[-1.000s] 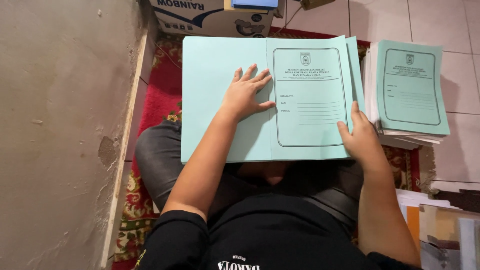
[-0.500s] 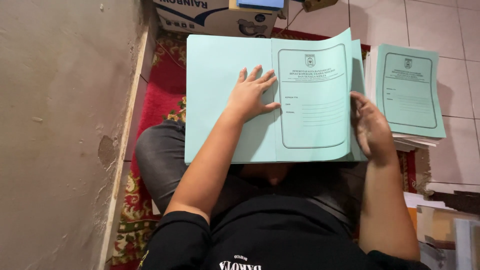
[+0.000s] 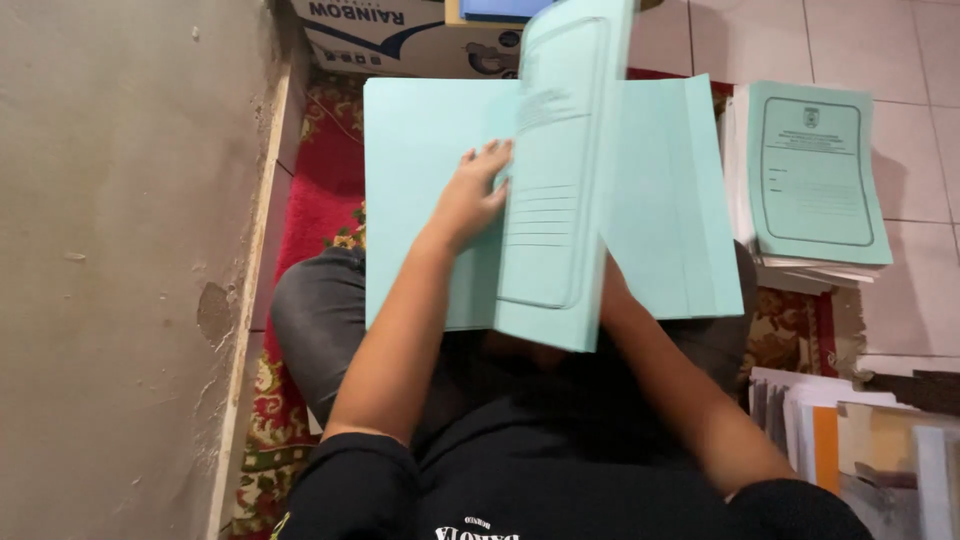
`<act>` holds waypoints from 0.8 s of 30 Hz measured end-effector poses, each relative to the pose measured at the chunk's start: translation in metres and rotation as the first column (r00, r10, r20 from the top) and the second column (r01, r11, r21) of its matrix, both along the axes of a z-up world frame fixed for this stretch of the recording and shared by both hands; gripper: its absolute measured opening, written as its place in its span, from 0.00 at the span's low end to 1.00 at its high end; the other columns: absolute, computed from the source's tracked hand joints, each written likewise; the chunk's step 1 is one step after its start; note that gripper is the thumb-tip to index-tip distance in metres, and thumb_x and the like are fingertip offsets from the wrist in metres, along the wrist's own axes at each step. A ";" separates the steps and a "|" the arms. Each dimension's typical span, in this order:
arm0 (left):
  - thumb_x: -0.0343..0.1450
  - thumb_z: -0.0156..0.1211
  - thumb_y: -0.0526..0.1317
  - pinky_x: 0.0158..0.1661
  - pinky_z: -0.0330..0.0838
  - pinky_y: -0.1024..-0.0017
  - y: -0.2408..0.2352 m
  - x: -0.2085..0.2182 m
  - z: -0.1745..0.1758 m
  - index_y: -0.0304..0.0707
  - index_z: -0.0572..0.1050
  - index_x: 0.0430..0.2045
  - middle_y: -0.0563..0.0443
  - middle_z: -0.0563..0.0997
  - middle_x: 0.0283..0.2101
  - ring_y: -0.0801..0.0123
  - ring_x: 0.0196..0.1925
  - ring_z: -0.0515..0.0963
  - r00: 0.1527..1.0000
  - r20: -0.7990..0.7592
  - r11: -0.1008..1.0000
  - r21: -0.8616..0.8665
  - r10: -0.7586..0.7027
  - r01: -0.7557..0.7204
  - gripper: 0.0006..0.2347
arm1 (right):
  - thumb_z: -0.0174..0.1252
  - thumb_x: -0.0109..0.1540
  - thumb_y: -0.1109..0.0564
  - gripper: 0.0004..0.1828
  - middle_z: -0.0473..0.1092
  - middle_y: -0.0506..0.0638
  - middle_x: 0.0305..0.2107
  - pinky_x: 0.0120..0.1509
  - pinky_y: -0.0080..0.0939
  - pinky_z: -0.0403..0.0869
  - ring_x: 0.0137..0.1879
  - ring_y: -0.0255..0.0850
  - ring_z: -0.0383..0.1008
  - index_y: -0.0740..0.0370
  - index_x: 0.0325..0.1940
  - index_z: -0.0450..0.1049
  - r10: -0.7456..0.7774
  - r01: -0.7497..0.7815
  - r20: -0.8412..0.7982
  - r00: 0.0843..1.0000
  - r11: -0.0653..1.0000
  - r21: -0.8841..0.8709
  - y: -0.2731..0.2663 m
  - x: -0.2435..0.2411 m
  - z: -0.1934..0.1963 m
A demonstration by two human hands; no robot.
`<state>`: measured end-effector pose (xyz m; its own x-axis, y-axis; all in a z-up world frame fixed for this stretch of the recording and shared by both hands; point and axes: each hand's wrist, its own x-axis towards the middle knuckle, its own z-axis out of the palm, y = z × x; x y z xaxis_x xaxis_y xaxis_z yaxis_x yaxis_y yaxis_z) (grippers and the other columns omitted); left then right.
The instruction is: Folding and creasing light blue cardstock folders by hand and stacking them.
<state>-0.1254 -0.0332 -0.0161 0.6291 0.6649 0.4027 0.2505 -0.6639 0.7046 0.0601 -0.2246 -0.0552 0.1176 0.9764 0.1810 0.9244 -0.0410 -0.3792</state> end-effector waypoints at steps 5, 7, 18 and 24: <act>0.76 0.42 0.33 0.72 0.52 0.47 -0.005 -0.083 0.047 0.27 0.56 0.71 0.30 0.57 0.74 0.37 0.75 0.58 0.936 0.342 0.996 0.005 0.081 -0.088 0.24 | 0.46 0.68 0.32 0.35 0.53 0.52 0.74 0.80 0.56 0.47 0.80 0.50 0.50 0.45 0.77 0.58 0.314 -0.310 0.030 0.949 0.947 -0.084 0.002 -0.013 0.109; 0.84 0.30 0.48 0.74 0.46 0.43 -0.034 -0.115 0.118 0.35 0.54 0.74 0.35 0.54 0.76 0.39 0.77 0.54 0.873 0.408 0.899 -0.432 0.266 -0.073 0.23 | 0.45 0.68 0.30 0.37 0.53 0.53 0.74 0.80 0.56 0.47 0.80 0.50 0.50 0.46 0.77 0.58 0.319 -0.316 0.028 0.947 0.946 -0.070 0.002 -0.014 0.106; 0.70 0.58 0.46 0.64 0.52 0.30 -0.034 0.070 0.052 0.45 0.76 0.57 0.46 0.75 0.65 0.40 0.71 0.65 0.772 -0.411 0.842 0.457 0.484 -0.285 0.20 | 0.56 0.64 0.39 0.29 0.68 0.55 0.63 0.78 0.50 0.57 0.72 0.50 0.64 0.54 0.66 0.71 0.254 -0.269 0.101 0.962 0.949 0.168 0.001 -0.010 0.090; 0.69 0.57 0.47 0.66 0.55 0.36 -0.020 0.097 0.010 0.47 0.74 0.60 0.48 0.72 0.67 0.46 0.71 0.66 0.813 -0.287 0.839 0.380 0.507 -0.389 0.22 | 0.52 0.66 0.47 0.23 0.69 0.56 0.60 0.76 0.47 0.60 0.70 0.47 0.66 0.57 0.62 0.72 0.156 -0.167 0.073 0.985 0.972 0.166 0.000 -0.011 0.090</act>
